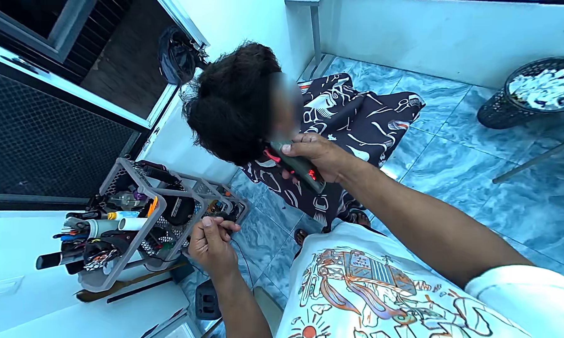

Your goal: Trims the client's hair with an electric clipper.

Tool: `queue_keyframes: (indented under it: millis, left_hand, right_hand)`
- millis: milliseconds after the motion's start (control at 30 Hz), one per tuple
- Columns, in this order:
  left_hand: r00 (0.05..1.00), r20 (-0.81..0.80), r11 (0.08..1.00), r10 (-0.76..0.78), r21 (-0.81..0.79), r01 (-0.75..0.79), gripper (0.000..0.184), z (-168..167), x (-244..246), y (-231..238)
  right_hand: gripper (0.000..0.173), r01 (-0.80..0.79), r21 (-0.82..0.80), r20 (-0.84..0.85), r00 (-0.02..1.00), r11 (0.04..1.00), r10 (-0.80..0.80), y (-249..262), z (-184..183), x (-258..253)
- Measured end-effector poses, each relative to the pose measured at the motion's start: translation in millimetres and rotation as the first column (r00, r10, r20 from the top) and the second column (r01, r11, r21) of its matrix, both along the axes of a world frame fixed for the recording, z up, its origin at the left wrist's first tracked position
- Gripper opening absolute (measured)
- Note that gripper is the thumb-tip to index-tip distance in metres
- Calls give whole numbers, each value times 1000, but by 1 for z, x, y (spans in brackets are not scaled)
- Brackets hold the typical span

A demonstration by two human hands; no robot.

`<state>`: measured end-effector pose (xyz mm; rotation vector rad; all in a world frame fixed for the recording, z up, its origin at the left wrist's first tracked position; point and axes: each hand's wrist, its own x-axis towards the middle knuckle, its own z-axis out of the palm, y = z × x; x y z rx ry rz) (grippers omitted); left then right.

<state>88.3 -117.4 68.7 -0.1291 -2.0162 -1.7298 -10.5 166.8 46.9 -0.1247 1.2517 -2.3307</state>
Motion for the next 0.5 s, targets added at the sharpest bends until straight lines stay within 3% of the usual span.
queue_keyframes:
  millis: [133,267,433,500]
  left_hand:
    - [1000,3,1000,-14,9,14,30,0,0,1]
    - [1000,10,1000,-14,5,14,30,0,0,3]
    - [1000,1,1000,-20,5,20,30,1,-1,3]
    - [1000,4,1000,-21,5,21,30,1,-1,4]
  right_hand:
    - [26,-27,145,52,998,989,20,-1,-3,2]
    - [34,-20,-2,11,1000,1000,20,3,2,-1]
    - [28,-56,149,64,997,987,47,0,1,3]
    - [30,-33,59,59,998,998,30,2,3,1]
